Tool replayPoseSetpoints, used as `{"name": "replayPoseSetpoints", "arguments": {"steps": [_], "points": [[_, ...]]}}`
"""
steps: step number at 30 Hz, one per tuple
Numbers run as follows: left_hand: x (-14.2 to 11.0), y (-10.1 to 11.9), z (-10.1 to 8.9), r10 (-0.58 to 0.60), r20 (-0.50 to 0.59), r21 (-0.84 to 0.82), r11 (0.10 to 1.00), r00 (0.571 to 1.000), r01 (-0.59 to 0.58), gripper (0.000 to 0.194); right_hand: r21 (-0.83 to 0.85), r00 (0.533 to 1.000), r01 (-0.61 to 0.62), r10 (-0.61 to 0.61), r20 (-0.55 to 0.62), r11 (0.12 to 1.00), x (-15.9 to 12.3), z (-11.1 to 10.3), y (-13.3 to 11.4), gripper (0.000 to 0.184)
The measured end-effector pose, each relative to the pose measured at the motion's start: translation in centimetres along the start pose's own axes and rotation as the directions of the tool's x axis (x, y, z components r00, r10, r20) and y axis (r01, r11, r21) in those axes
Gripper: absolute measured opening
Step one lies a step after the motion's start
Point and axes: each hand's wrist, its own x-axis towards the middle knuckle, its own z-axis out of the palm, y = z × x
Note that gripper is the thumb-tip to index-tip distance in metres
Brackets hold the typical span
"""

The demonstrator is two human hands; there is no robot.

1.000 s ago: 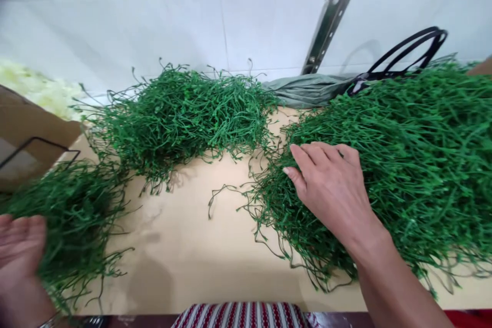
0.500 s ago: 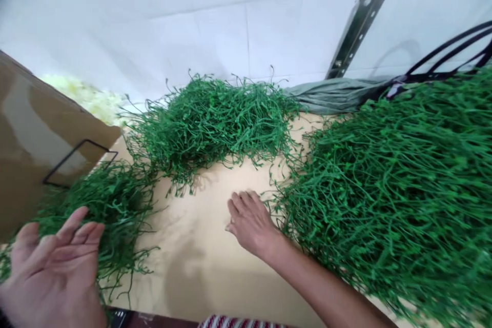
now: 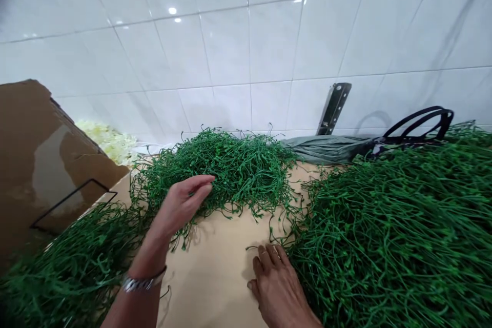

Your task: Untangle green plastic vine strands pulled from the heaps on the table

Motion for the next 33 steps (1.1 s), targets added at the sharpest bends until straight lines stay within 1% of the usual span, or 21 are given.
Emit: {"name": "replayPoseSetpoints", "arguments": {"steps": [1, 2, 4, 6, 7, 9, 10, 12, 14, 16, 18, 19, 20, 21, 22, 24, 25, 27, 29, 33], "points": [[1.3, 0.3, 1.3, 0.114, 0.052, 0.101, 0.988, 0.992, -0.119, 0.026, -0.004, 0.999, 0.017, -0.017, -0.03, 1.0, 0.0, 0.2, 0.1, 0.023], [2.3, 0.5, 2.6, 0.156, 0.089, 0.126, 0.978, 0.984, -0.166, 0.027, -0.012, 0.997, 0.034, -0.035, -0.066, 0.999, -0.1, 0.5, 0.1, 0.022], [3.4, 0.7, 5.2, 0.189, 0.11, 0.168, 0.964, 0.976, -0.206, 0.026, -0.019, 0.987, 0.083, -0.084, -0.137, 0.996, -0.2, 0.8, 0.3, 0.022], [3.5, 0.7, 7.3, 0.193, 0.119, 0.213, 0.953, 0.974, -0.214, 0.02, -0.003, 0.978, 0.133, -0.131, -0.164, 0.991, -0.2, 0.7, 0.4, 0.018], [3.3, 0.6, 8.0, 0.192, 0.127, 0.238, 0.947, 0.973, -0.218, 0.021, 0.015, 0.975, 0.153, -0.148, -0.164, 0.988, -0.2, 0.6, 0.5, 0.016], [2.5, 0.2, 8.7, 0.197, 0.145, 0.28, 0.932, 0.97, -0.231, 0.027, 0.065, 0.97, 0.18, -0.166, -0.178, 0.982, -0.1, -0.1, 0.7, 0.01], [1.9, 0.0, 8.7, 0.2, 0.15, 0.298, 0.925, 0.968, -0.237, 0.027, 0.09, 0.969, 0.175, -0.156, -0.191, 0.98, -0.1, -0.6, 0.7, 0.009], [0.6, -0.4, 8.3, 0.198, 0.147, 0.331, 0.913, 0.969, -0.237, 0.023, 0.143, 0.97, 0.146, -0.113, -0.215, 0.979, 0.1, -2.0, 0.9, 0.012], [-1.1, -0.9, 7.6, 0.193, 0.13, 0.35, 0.909, 0.973, -0.227, 0.02, 0.207, 0.973, 0.12, -0.074, -0.218, 0.971, 0.5, -3.7, 0.9, 0.02], [-2.8, -1.3, 6.8, 0.201, 0.11, 0.352, 0.908, 0.973, -0.228, 0.019, 0.267, 0.969, 0.124, -0.059, -0.238, 0.956, 1.1, -5.2, 0.8, 0.024], [-4.4, -1.8, 6.1, 0.198, 0.091, 0.364, 0.906, 0.976, -0.218, 0.019, 0.296, 0.965, 0.095, -0.014, -0.264, 0.951, 1.9, -6.3, 0.8, 0.025], [-5.1, -2.1, 5.9, 0.177, 0.1, 0.382, 0.902, 0.979, -0.202, 0.019, 0.297, 0.963, 0.064, 0.019, -0.269, 0.953, 2.2, -6.7, 0.8, 0.025], [-5.7, -2.3, 5.7, 0.139, 0.132, 0.406, 0.896, 0.981, -0.182, 0.019, 0.291, 0.962, 0.026, 0.055, -0.266, 0.956, 2.6, -6.9, 0.8, 0.026], [-6.2, -2.6, 5.6, 0.09, 0.187, 0.432, 0.887, 0.978, -0.165, 0.019, 0.279, 0.962, -0.011, 0.085, -0.258, 0.96, 3.0, -7.0, 0.8, 0.026], [-6.6, -2.7, 5.6, 0.037, 0.256, 0.459, 0.874, 0.966, -0.156, 0.02, 0.264, 0.963, -0.046, 0.113, -0.246, 0.964, 3.4, -7.2, 0.9, 0.026], [-7.2, -3.0, 5.8, -0.052, 0.385, 0.509, 0.845, 0.922, -0.165, 0.022, 0.224, 0.961, -0.098, 0.151, -0.233, 0.97, 4.3, -7.4, 1.1, 0.026], [-7.4, -3.0, 5.9, -0.082, 0.423, 0.53, 0.83, 0.902, -0.174, 0.022, 0.203, 0.959, -0.118, 0.164, -0.229, 0.972, 4.9, -7.7, 1.2, 0.027], [-7.5, -3.0, 6.2, -0.109, 0.459, 0.559, 0.807, 0.882, -0.191, 0.023, 0.159, 0.956, -0.153, 0.187, -0.225, 0.975, 6.3, -8.4, 1.5, 0.027], [-7.5, -2.9, 6.3, -0.11, 0.474, 0.567, 0.797, 0.874, -0.208, 0.023, 0.11, 0.951, -0.203, 0.223, -0.214, 0.973, 8.1, -9.4, 1.7, 0.027], [-7.3, -2.6, 6.4, -0.093, 0.487, 0.574, 0.783, 0.868, -0.239, 0.025, 0.017, 0.928, -0.339, 0.337, -0.155, 0.941, 12.4, -11.2, 2.7, 0.029]]}}
